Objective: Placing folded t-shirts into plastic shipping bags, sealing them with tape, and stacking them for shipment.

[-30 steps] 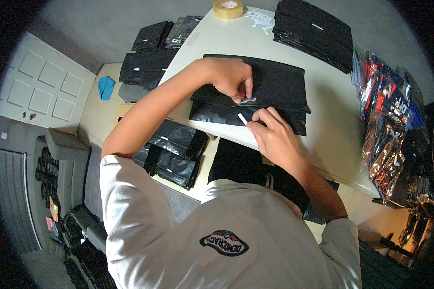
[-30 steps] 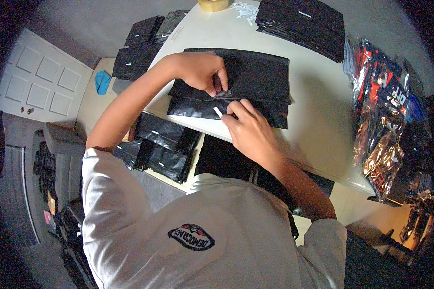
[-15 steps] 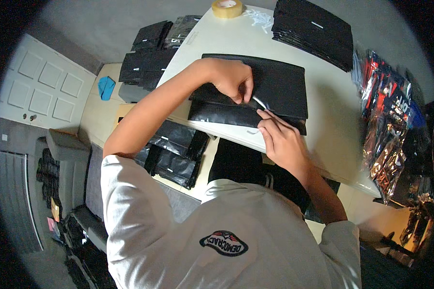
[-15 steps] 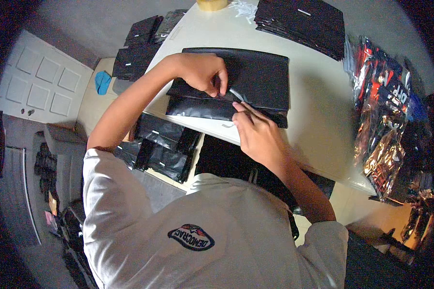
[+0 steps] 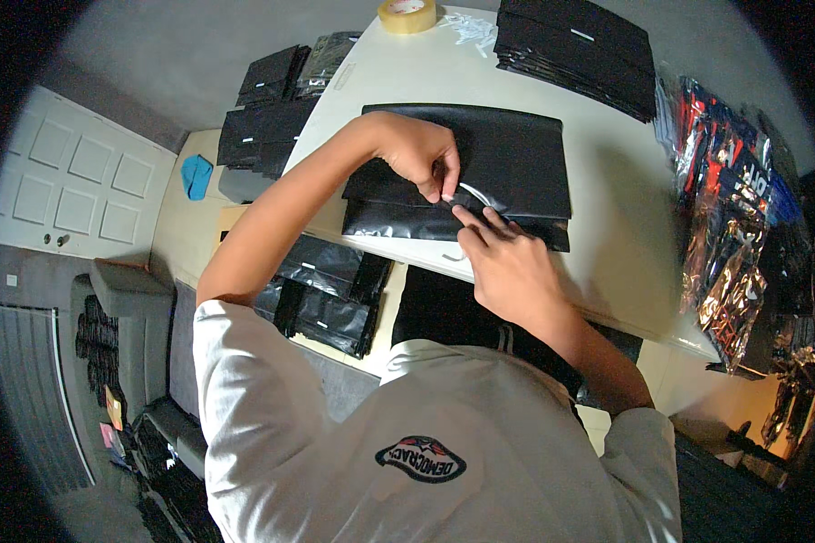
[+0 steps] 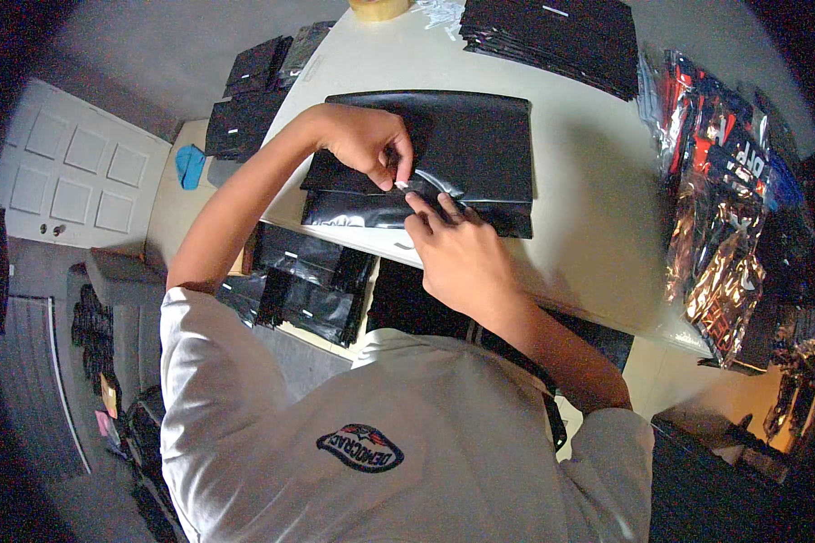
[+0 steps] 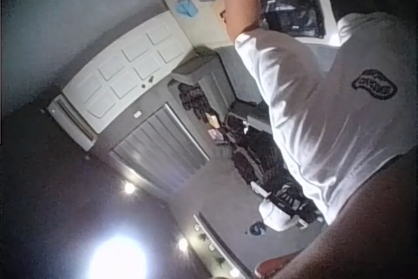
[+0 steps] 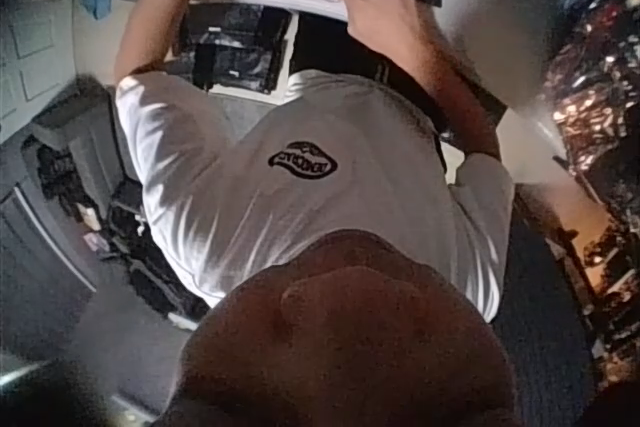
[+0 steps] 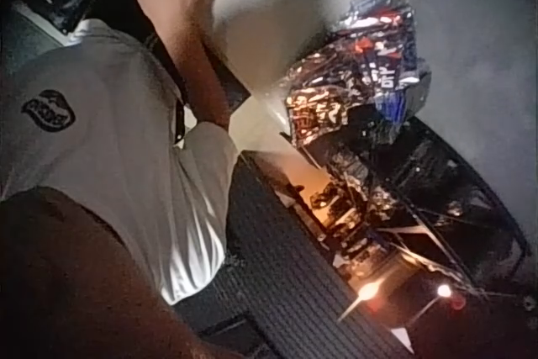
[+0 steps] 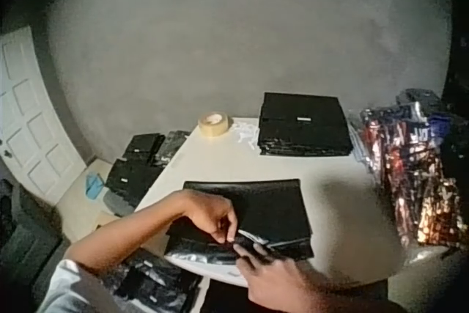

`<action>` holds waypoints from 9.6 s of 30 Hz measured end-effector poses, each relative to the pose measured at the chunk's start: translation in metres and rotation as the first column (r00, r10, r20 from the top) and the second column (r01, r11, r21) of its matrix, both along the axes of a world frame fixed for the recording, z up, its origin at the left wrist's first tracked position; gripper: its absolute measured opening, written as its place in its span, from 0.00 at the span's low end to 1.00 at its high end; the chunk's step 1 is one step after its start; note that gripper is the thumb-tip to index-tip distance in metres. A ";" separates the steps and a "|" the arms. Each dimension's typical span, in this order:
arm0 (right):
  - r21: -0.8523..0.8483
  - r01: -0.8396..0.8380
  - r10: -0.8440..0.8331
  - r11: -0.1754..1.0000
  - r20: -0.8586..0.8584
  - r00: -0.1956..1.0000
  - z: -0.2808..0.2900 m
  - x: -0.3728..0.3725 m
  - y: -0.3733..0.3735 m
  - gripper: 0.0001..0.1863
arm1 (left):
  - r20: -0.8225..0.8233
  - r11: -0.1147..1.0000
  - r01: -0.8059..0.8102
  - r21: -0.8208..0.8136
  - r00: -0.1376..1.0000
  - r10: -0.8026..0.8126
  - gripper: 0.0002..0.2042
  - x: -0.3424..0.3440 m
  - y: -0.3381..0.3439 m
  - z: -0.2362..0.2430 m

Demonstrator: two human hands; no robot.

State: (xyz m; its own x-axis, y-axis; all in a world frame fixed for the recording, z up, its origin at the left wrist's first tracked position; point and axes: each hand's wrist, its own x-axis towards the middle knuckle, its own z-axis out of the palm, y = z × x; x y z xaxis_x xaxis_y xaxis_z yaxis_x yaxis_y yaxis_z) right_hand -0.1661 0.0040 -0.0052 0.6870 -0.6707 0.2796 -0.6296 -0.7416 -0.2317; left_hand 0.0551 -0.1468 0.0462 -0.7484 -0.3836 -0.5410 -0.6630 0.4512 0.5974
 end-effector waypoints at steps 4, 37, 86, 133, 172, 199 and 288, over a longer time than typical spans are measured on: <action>0.024 0.024 -0.023 0.999 -0.028 0.999 0.003 0.004 0.001 0.15 | -0.024 1.000 0.000 0.030 1.000 0.001 0.14 0.005 0.000 0.001; -0.031 0.038 -0.037 0.999 0.038 0.999 0.002 0.004 0.008 0.06 | -0.137 0.975 -0.197 -0.102 0.974 0.182 0.10 0.001 0.027 -0.001; -0.040 0.146 -0.137 0.989 0.166 0.976 -0.004 0.012 0.016 0.29 | -0.269 0.918 -0.248 -0.310 0.949 0.165 0.08 0.008 0.057 -0.001; -0.119 -0.176 0.199 0.977 0.231 0.952 0.004 -0.030 -0.051 0.07 | -0.314 0.790 -0.351 -0.503 0.925 0.212 0.06 -0.002 0.083 0.006; -0.123 -0.142 0.163 0.982 0.178 0.970 -0.001 -0.022 -0.053 0.12 | -0.281 0.781 -0.253 -0.571 0.954 0.103 0.07 -0.003 0.086 -0.001; -0.062 -0.176 0.181 0.982 0.075 0.981 0.011 -0.026 -0.042 0.20 | -0.366 0.685 -0.287 -0.670 0.930 0.032 0.12 0.021 0.107 -0.002; 0.036 0.232 -0.234 0.972 0.088 0.968 0.021 -0.037 -0.195 0.20 | -0.509 0.417 -0.591 -0.691 0.807 0.299 0.22 0.039 0.124 -0.005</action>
State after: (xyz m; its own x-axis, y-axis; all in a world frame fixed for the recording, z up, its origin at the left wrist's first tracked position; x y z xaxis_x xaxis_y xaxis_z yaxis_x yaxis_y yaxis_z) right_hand -0.2029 -0.1909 0.0154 0.4837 -0.8167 0.3147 -0.7596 -0.5703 -0.3126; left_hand 0.0942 -0.0228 0.0416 -0.3803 -0.8481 0.3688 -0.7982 0.5024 0.3322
